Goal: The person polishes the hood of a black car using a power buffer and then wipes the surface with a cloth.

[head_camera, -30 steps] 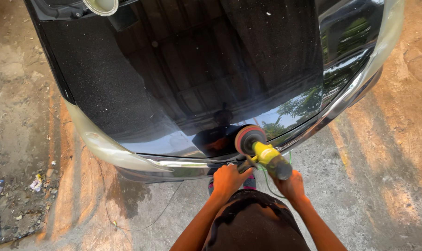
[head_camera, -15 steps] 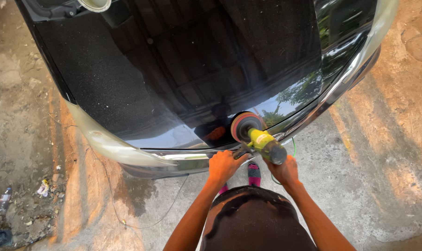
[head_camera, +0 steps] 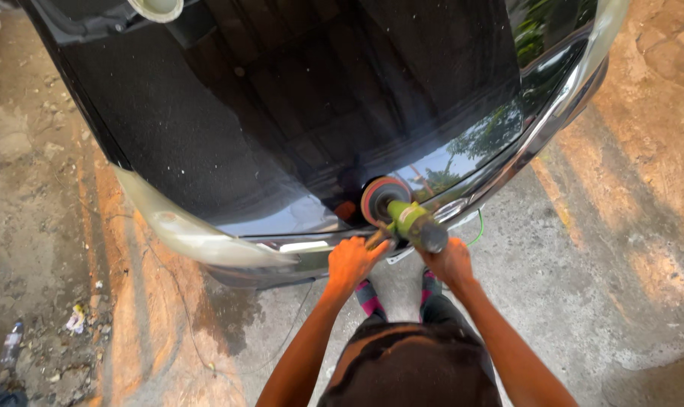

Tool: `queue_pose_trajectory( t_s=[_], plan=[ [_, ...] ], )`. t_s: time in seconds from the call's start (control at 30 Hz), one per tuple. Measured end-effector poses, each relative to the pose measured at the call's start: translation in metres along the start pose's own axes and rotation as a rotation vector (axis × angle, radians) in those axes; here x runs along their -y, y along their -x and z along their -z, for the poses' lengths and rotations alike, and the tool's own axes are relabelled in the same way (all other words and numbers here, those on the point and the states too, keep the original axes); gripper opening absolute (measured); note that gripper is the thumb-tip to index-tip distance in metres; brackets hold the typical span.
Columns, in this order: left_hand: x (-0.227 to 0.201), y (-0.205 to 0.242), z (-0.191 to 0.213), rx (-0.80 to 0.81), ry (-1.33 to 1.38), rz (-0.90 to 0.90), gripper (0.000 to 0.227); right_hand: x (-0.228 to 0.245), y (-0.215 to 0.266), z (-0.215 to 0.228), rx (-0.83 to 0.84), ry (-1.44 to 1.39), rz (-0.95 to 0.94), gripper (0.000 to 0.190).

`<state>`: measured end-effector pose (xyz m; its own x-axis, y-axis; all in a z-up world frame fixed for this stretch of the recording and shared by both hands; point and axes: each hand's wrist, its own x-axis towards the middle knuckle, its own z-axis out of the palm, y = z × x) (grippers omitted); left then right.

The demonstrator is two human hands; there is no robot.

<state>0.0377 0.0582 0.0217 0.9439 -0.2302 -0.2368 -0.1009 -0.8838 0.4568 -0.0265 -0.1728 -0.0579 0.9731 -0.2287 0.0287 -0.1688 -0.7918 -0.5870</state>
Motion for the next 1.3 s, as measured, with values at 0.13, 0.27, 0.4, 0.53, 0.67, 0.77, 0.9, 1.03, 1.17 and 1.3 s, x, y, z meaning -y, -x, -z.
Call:
queue_pose_trajectory(
  t_s=[0.13, 0.27, 0.4, 0.53, 0.67, 0.77, 0.9, 1.03, 1.17, 1.3],
  plan=[
    [-0.03, -0.009, -0.014, 0.049, 0.053, 0.047, 0.081, -0.026, -0.01, 0.018, -0.068, 0.052, 0.042, 0.039],
    [-0.043, -0.007, -0.024, 0.022, 0.085, 0.055, 0.08, -0.036, -0.011, 0.03, -0.086, 0.055, 0.079, 0.04],
    [-0.025, 0.001, -0.02, 0.041, 0.099, 0.128, 0.078, -0.02, -0.013, 0.02, -0.041, 0.051, 0.146, 0.036],
    [0.012, 0.029, -0.012, -0.016, 0.08, 0.176, 0.074, 0.015, -0.009, 0.002, 0.094, 0.085, 0.128, 0.04],
    [0.038, 0.054, -0.01, -0.057, 0.09, 0.25, 0.075, 0.049, -0.004, -0.003, 0.176, 0.036, 0.208, 0.045],
    [0.041, 0.056, -0.01, -0.036, 0.14, 0.298, 0.076, 0.063, -0.005, 0.005, 0.214, 0.071, 0.207, 0.046],
    [0.012, 0.022, -0.004, -0.019, 0.083, 0.262, 0.082, 0.056, -0.027, 0.038, 0.091, -0.014, 0.149, 0.051],
    [-0.024, -0.014, 0.006, 0.086, 0.163, 0.197, 0.083, 0.042, -0.055, 0.069, 0.19, 0.094, 0.03, 0.054],
    [-0.03, -0.022, 0.017, 0.091, 0.205, 0.218, 0.085, 0.045, -0.071, 0.069, 0.112, 0.149, 0.066, 0.059],
    [-0.001, 0.004, 0.027, 0.084, 0.279, 0.328, 0.087, 0.072, -0.067, 0.043, 0.119, 0.268, 0.191, 0.059]
  ],
)
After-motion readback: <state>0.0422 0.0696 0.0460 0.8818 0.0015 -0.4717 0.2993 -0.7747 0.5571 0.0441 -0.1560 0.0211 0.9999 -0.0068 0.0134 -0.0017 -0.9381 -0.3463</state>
